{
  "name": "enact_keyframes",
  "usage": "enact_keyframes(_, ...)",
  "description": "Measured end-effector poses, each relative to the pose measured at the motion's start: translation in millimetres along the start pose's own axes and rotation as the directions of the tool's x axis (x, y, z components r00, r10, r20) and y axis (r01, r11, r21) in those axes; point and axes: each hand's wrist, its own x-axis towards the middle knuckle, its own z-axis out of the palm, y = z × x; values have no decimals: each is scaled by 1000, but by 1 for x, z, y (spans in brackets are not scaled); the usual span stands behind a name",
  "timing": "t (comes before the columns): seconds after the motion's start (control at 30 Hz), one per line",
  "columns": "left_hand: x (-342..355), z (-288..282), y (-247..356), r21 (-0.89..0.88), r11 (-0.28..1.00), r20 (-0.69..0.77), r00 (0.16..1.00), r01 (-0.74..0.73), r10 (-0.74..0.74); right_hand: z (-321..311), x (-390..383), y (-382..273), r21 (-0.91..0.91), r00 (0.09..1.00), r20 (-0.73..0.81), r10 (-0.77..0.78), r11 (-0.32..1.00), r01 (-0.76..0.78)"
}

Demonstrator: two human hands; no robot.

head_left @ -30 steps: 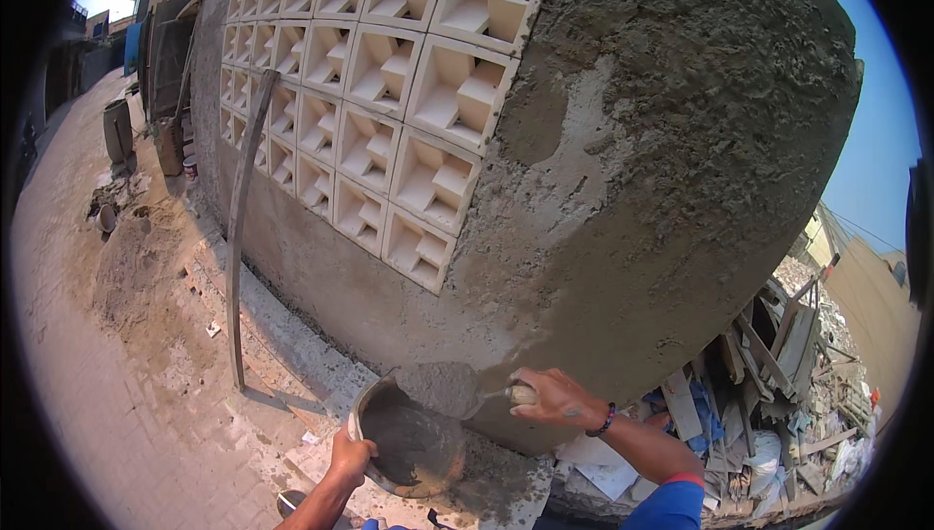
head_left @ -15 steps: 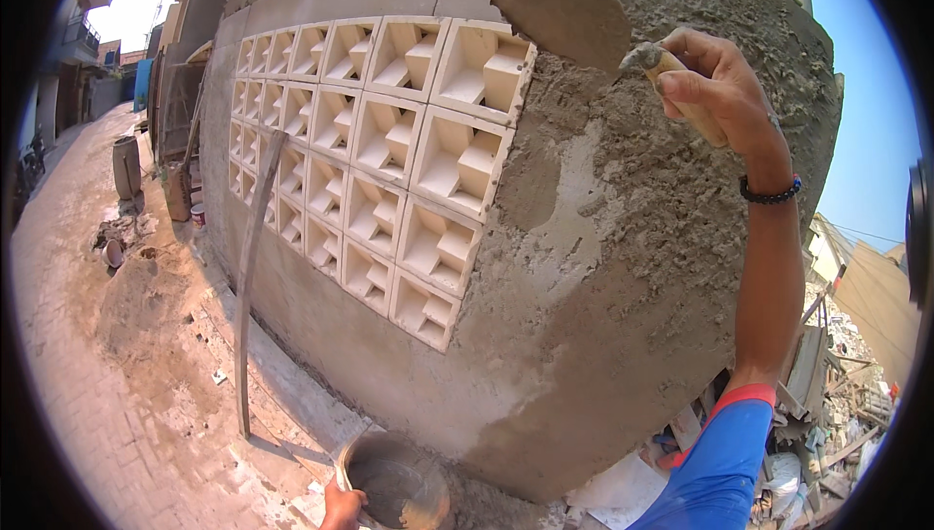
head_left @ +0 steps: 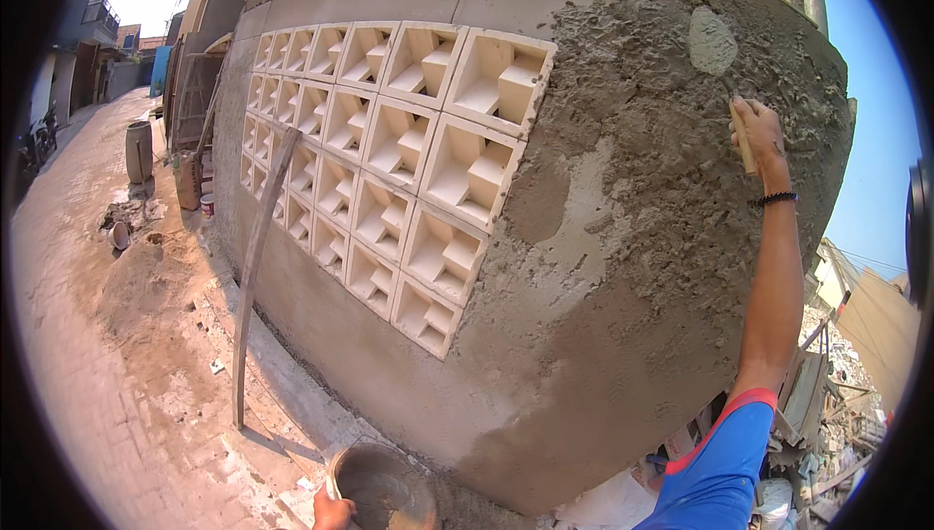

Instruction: The person scoops wet cement from a bucket using a trowel and applies it to a vertical wall surface. They spread the cement over a section of the wall adjacent to decorative lattice blocks and smooth the surface with the trowel.

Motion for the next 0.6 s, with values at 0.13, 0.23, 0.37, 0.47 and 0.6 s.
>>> enact_keyframes(0.13,8,31,24,-543,838,-9,997,57,-74,15,-120,46,-115,926,346,151,986,-118)
enact_keyframes(0.23,15,42,26,-507,854,2,991,115,-132,71,-243,66,-353,596,665,450,893,-280)
enact_keyframes(0.37,51,73,-5,-447,879,88,987,163,-138,162,-465,160,-192,201,966,163,972,134)
enact_keyframes(0.47,68,81,0,-413,896,139,984,160,-112,203,-569,155,-215,130,975,179,906,364)
enact_keyframes(0.6,76,86,36,-398,917,172,985,38,33,219,-626,190,-274,237,958,158,740,614)
